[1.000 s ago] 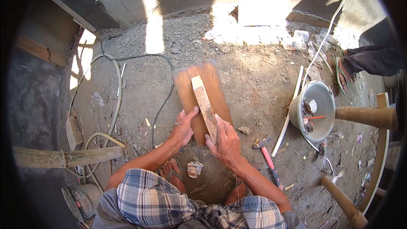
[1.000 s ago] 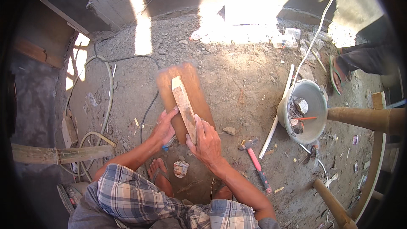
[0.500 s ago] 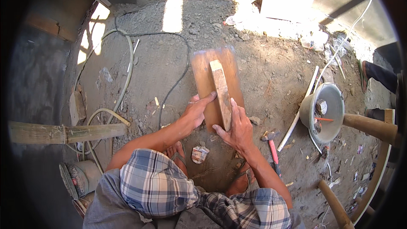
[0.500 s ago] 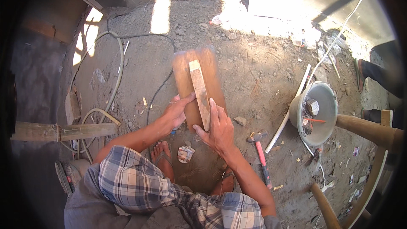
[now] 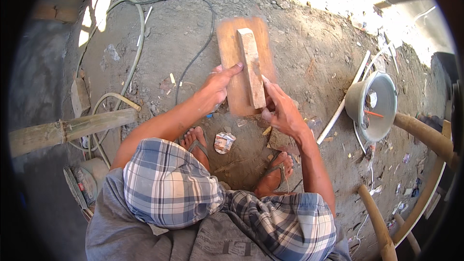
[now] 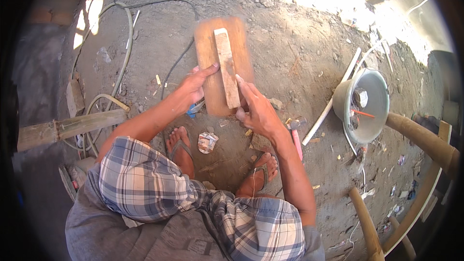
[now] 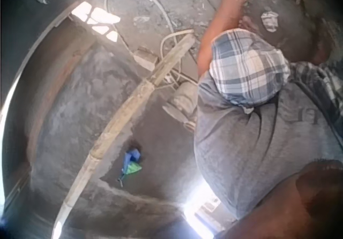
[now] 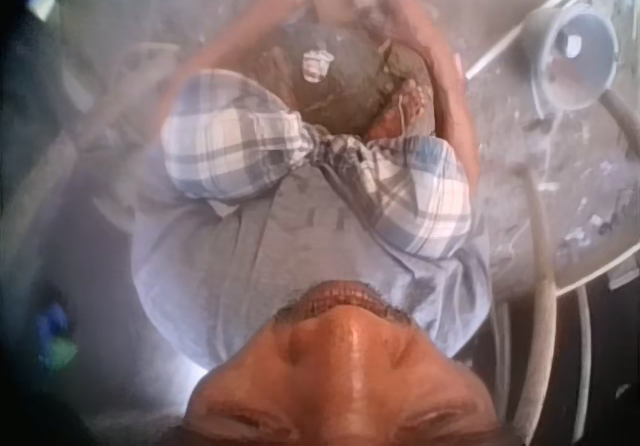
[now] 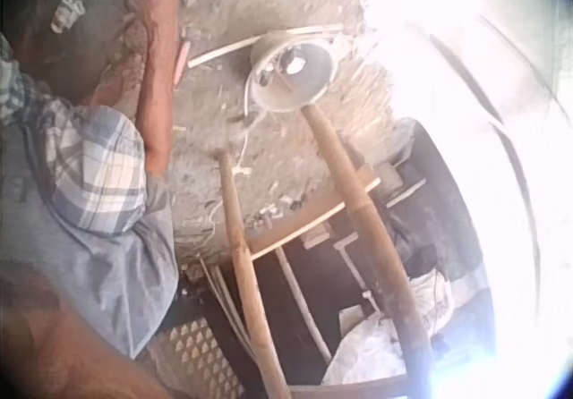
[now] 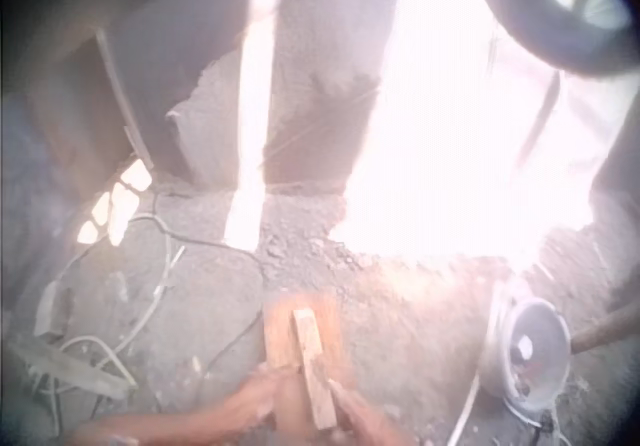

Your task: The person sits on the ground and uses a hammer to nail a wooden block onto a flat rectangular board. They pick small nails from a bucket and drive them into the wood to assemble the tool.

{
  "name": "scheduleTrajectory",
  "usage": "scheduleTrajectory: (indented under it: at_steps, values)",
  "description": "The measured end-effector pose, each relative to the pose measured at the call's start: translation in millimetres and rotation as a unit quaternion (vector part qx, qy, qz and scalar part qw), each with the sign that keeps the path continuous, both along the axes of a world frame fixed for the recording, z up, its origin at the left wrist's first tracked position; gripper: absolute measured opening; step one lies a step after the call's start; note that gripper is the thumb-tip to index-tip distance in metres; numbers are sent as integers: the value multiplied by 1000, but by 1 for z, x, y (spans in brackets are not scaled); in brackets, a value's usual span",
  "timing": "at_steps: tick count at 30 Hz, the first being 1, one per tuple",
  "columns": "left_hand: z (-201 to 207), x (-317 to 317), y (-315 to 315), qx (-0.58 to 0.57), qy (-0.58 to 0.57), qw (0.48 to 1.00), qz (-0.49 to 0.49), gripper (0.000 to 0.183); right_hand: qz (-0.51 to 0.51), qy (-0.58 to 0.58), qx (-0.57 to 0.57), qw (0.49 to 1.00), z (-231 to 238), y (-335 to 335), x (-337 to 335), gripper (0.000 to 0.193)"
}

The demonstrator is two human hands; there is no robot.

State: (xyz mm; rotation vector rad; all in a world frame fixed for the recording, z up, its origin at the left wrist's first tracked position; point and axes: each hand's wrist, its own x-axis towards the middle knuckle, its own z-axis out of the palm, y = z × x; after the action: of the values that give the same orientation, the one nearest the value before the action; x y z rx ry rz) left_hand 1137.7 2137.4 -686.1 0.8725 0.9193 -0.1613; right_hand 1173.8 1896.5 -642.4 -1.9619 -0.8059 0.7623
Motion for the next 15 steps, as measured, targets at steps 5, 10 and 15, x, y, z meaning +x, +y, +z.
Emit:
scheduleTrajectory:
  at_steps: [5, 10, 15]
  values:
    - [0, 6, 13, -57, 0, 998, -19, 51, 37, -51, 99, 993, -11, 0, 26, 78]
    - [-3, 2, 24, -80, -27, 996, -33, 47, -39, 55, 43, 997, 9, 15, 11, 77]
    - [-2, 1, 19, -45, -15, 998, -33, 47, -70, -74, 32, 994, -3, 21, -15, 82]
